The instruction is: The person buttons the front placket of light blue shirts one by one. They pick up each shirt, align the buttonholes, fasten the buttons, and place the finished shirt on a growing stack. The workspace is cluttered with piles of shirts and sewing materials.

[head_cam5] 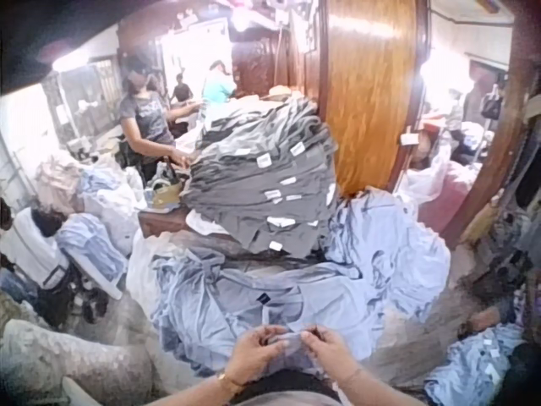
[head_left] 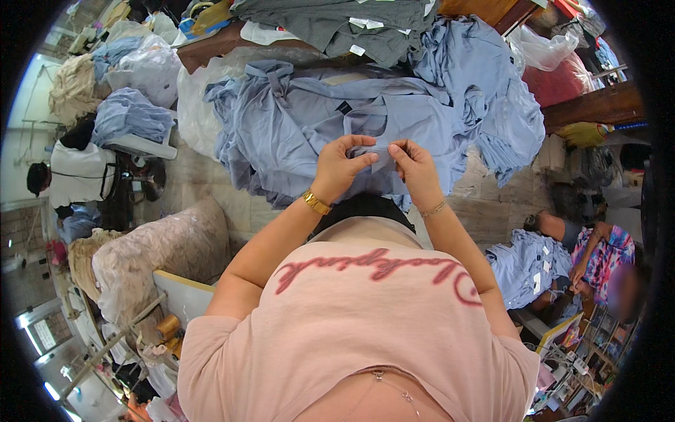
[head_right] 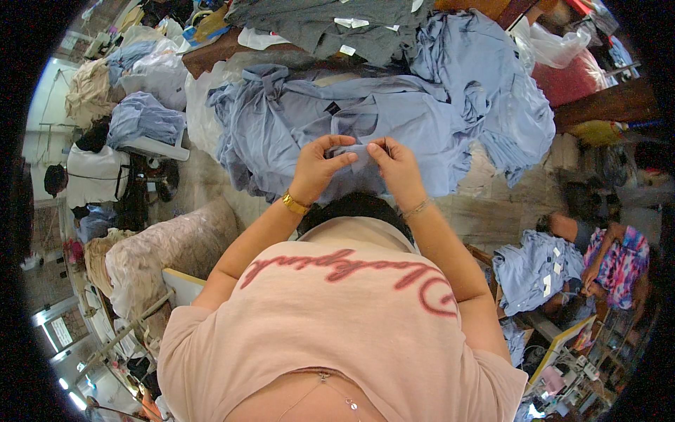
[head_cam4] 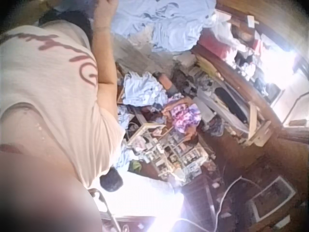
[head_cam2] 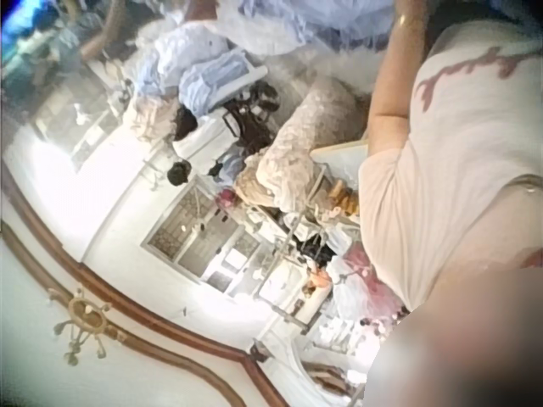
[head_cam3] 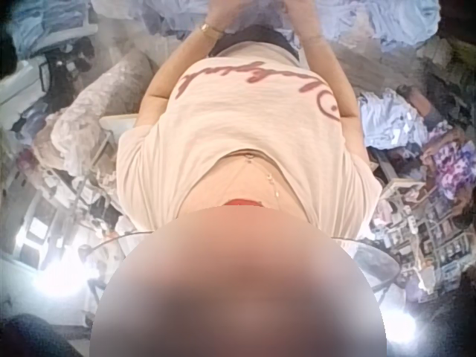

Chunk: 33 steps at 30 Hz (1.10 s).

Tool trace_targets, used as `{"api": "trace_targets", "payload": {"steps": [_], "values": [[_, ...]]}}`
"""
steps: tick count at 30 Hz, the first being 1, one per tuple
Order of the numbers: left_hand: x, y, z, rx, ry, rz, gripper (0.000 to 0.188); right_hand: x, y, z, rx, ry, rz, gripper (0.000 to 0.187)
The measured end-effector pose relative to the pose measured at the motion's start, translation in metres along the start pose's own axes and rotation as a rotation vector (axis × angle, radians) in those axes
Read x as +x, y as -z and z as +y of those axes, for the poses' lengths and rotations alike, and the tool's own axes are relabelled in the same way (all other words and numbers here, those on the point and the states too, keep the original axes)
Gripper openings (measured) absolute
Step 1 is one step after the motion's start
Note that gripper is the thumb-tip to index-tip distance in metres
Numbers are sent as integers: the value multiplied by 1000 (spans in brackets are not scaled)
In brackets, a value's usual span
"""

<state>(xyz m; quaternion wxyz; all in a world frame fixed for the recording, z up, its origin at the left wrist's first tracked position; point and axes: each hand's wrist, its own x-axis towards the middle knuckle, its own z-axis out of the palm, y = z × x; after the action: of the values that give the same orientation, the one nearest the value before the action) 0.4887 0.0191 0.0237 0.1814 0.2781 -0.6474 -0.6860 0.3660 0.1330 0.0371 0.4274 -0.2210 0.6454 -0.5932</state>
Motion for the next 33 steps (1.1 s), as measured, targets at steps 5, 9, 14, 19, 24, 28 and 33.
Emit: {"api": "trace_targets", "payload": {"steps": [5, 9, 14, 19, 24, 28, 33], "values": [[-2, -1, -3, -358, 83, -29, 25, -2, 1, 8, -9, -5, 20, 18], [-4, 0, -2, -333, 68, -7, 23, -3, -4, 10, -332, 370, 213, 16], [-5, -2, -3, -184, 14, 32, 20, -11, -19, 3, -634, 572, 197, 14], [-2, -1, -4, -9, -55, 43, 19, 5, -6, 13, -679, 486, 196, 15], [5, 1, -13, -124, -7, 23, 20, 14, -3, 15, -597, 344, 161, 18], [5, 7, -18, -185, 123, -32, 22, 13, -4, 6, -507, 175, 99, 20], [6, 3, -14, -206, 75, -58, 25, 16, -2, 10, -372, 107, 57, 18]]}}
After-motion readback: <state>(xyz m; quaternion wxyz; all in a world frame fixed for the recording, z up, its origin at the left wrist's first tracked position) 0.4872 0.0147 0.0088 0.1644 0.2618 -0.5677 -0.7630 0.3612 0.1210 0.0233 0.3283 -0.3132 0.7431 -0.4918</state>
